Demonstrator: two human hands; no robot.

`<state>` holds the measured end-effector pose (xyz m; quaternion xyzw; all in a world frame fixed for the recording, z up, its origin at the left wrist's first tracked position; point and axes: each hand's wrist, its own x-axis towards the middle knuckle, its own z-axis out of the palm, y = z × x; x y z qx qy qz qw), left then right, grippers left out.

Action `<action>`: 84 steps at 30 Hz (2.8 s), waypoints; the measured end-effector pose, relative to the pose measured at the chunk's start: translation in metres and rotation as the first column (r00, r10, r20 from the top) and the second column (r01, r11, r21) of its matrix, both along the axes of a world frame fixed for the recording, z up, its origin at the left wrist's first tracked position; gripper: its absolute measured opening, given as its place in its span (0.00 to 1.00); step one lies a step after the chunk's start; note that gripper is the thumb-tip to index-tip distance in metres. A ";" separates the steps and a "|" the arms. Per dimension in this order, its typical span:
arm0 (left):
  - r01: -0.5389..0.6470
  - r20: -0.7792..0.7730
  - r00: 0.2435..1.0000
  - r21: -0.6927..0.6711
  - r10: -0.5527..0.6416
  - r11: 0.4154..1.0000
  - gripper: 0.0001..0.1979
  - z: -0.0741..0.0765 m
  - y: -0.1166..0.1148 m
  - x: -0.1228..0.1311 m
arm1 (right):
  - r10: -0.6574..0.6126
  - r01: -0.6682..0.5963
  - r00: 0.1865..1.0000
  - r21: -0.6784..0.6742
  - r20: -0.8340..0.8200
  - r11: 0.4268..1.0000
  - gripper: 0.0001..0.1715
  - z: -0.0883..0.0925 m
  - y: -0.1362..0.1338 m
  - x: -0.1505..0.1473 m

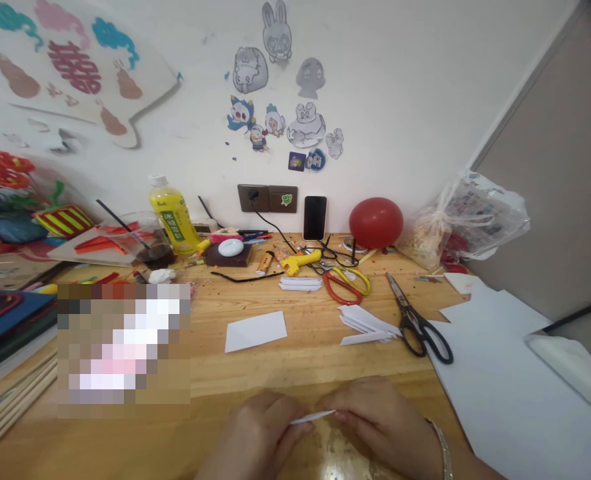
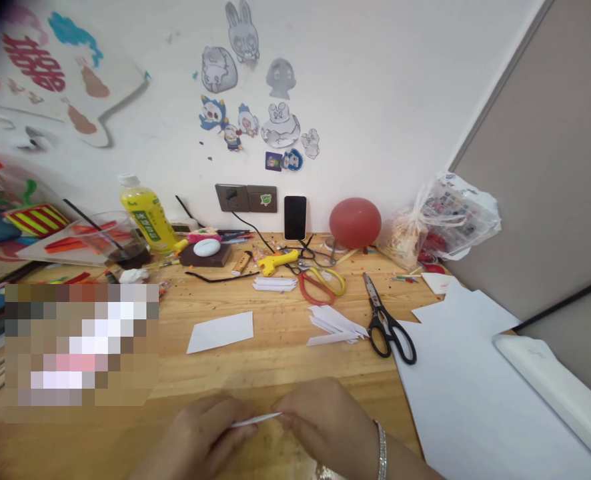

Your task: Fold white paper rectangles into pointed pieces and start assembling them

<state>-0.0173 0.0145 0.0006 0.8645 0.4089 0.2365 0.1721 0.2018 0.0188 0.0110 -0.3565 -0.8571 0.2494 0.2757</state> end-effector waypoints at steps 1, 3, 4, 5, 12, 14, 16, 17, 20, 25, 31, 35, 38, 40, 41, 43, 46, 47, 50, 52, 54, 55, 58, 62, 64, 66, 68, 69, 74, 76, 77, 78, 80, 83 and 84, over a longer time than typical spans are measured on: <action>0.006 0.001 1.000 0.001 -0.006 1.000 0.11 0.001 0.001 -0.001 | 0.005 -0.006 1.000 0.035 0.020 0.999 0.27 0.000 0.000 0.001; 0.025 0.018 1.000 0.029 -0.025 0.999 0.12 0.003 0.003 -0.003 | 0.007 -0.010 0.998 0.053 0.055 0.999 0.30 0.001 0.001 0.003; 0.030 0.034 0.999 0.051 -0.031 0.998 0.13 0.004 0.004 -0.004 | -0.004 0.001 0.998 0.042 0.067 0.999 0.31 0.002 0.002 0.005; 0.019 0.055 0.998 0.076 -0.023 0.997 0.13 0.005 0.006 -0.004 | -0.021 0.019 0.997 0.025 0.073 1.000 0.32 0.002 0.003 0.007; -0.190 0.232 0.945 -0.185 0.230 0.964 0.17 0.016 0.016 -0.008 | -0.234 0.222 0.972 -0.213 -0.031 0.952 0.34 0.007 0.012 0.018; -0.132 0.316 0.920 -0.308 0.232 0.942 0.12 0.017 0.016 -0.005 | -0.254 0.194 0.960 -0.371 -0.119 0.908 0.32 0.007 0.011 0.016; -0.036 0.381 0.908 -0.347 0.176 0.937 0.11 0.016 0.014 -0.001 | -0.256 0.135 0.949 -0.499 -0.183 0.856 0.31 0.005 0.009 0.011; -0.004 0.388 0.910 -0.344 0.146 0.939 0.11 0.016 0.013 0.002 | -0.257 0.110 0.945 -0.548 -0.200 0.830 0.30 0.003 0.007 0.008; 0.012 0.350 0.931 -0.315 0.105 0.949 0.16 0.015 0.007 0.007 | -0.261 0.050 0.939 -0.660 -0.225 0.750 0.30 -0.003 0.004 0.001; 0.012 0.333 0.936 -0.345 0.110 0.938 0.23 0.018 0.006 0.007 | -0.251 0.058 0.950 -0.683 -0.187 0.728 0.28 -0.005 0.006 0.002; 0.057 0.373 0.905 -0.578 0.202 0.814 0.27 0.015 0.010 0.006 | -0.295 0.182 0.943 -0.506 -0.153 0.843 0.27 0.000 0.008 0.004; 0.065 0.390 0.892 -0.612 0.229 0.788 0.26 0.012 0.012 0.005 | -0.370 0.053 0.889 -0.744 -0.268 0.666 0.26 -0.003 0.007 0.004; 0.049 0.387 0.896 -0.572 0.217 0.818 0.23 0.010 0.013 0.002 | -0.431 -0.033 0.824 -0.790 -0.368 0.612 0.26 -0.003 0.008 0.004; 0.019 0.377 0.901 -0.526 0.213 0.850 0.22 0.008 0.014 0.000 | -0.474 -0.061 0.771 -0.790 -0.425 0.610 0.24 -0.002 0.010 0.003; -0.004 0.369 0.905 -0.492 0.212 0.871 0.21 0.008 0.014 -0.001 | -0.493 -0.067 0.748 -0.789 -0.444 0.610 0.23 -0.002 0.010 0.003; -0.041 0.349 0.916 -0.411 0.198 0.911 0.19 0.009 0.013 -0.002 | -0.513 -0.069 0.720 -0.784 -0.467 0.617 0.22 -0.003 0.011 0.003; -0.056 0.330 0.928 -0.335 0.173 0.941 0.18 0.010 0.011 -0.003 | -0.516 -0.051 0.720 -0.777 -0.464 0.627 0.22 -0.005 0.011 0.002; -0.060 0.323 0.930 -0.334 0.174 0.941 0.18 0.010 0.010 -0.002 | -0.516 -0.038 0.725 -0.775 -0.456 0.631 0.22 -0.005 0.010 0.001; -0.078 0.307 0.930 -0.375 0.204 0.924 0.18 0.011 0.009 -0.001 | -0.519 0.008 0.741 -0.767 -0.426 0.642 0.23 -0.004 0.010 0.000; -0.070 0.301 0.931 -0.402 0.204 0.913 0.19 0.011 0.009 0.000 | -0.520 0.044 0.753 -0.757 -0.404 0.652 0.23 -0.002 0.009 0.000; -0.054 0.302 0.934 -0.412 0.193 0.909 0.20 0.011 0.008 0.001 | -0.519 0.085 0.764 -0.738 -0.383 0.669 0.23 0.000 0.008 0.001; -0.048 0.303 0.934 -0.417 0.188 0.908 0.20 0.012 0.008 0.001 | -0.521 0.106 0.766 -0.726 -0.376 0.679 0.23 0.002 0.008 0.001; -0.028 0.321 0.927 -0.460 0.195 0.888 0.22 0.012 0.006 0.002 | -0.524 0.142 0.761 -0.690 -0.382 0.710 0.22 0.003 0.006 0.000; 0.017 0.355 0.905 -0.579 0.234 0.815 0.24 0.009 0.006 0.003 | -0.472 0.023 0.778 -0.732 -0.414 0.681 0.22 0.000 0.004 -0.002; 0.068 0.386 0.888 -0.648 0.249 0.759 0.26 0.008 0.006 0.003 | -0.459 -0.006 0.793 -0.759 -0.401 0.652 0.22 -0.002 0.004 -0.002; 0.154 0.432 0.869 -0.700 0.243 0.697 0.28 0.008 0.006 0.003 | -0.467 0.001 0.795 -0.769 -0.387 0.639 0.22 -0.003 0.005 -0.001; 0.202 0.454 0.860 -0.720 0.231 0.664 0.30 0.010 0.007 0.003 | -0.490 -0.003 0.776 -0.779 -0.397 0.626 0.22 -0.003 0.007 0.001; 0.192 0.450 0.860 -0.721 0.239 0.666 0.30 0.010 0.007 0.002 | -0.506 -0.004 0.762 -0.784 -0.404 0.620 0.22 -0.003 0.008 0.002; 0.068 0.399 0.849 -0.734 0.347 0.676 0.30 0.010 0.007 0.003 | -0.547 0.044 0.727 -0.768 -0.414 0.639 0.22 0.000 0.011 0.003; 0.051 0.396 0.832 -0.752 0.388 0.657 0.29 0.007 0.006 0.006 | -0.547 0.070 0.736 -0.759 -0.399 0.647 0.23 0.000 0.011 0.001; 0.032 0.391 0.820 -0.761 0.419 0.648 0.29 0.006 0.005 0.007 | -0.550 0.082 0.740 -0.760 -0.387 0.645 0.23 -0.001 0.011 0.000; 0.005 0.381 0.807 -0.768 0.451 0.640 0.28 0.005 0.005 0.008 | -0.550 0.090 0.747 -0.763 -0.374 0.641 0.23 -0.002 0.011 -0.001; -0.063 0.353 0.783 -0.774 0.512 0.630 0.27 0.003 0.004 0.010 | -0.541 0.097 0.766 -0.769 -0.348 0.632 0.22 -0.004 0.011 -0.002; -0.111 0.320 0.810 -0.739 0.491 0.665 0.25 0.003 0.007 0.009 | -0.527 0.116 0.788 -0.762 -0.320 0.637 0.21 -0.007 0.011 -0.001; -0.109 0.314 0.834 -0.712 0.453 0.694 0.25 0.004 0.008 0.009 | -0.530 0.130 0.787 -0.756 -0.314 0.642 0.20 -0.007 0.011 -0.001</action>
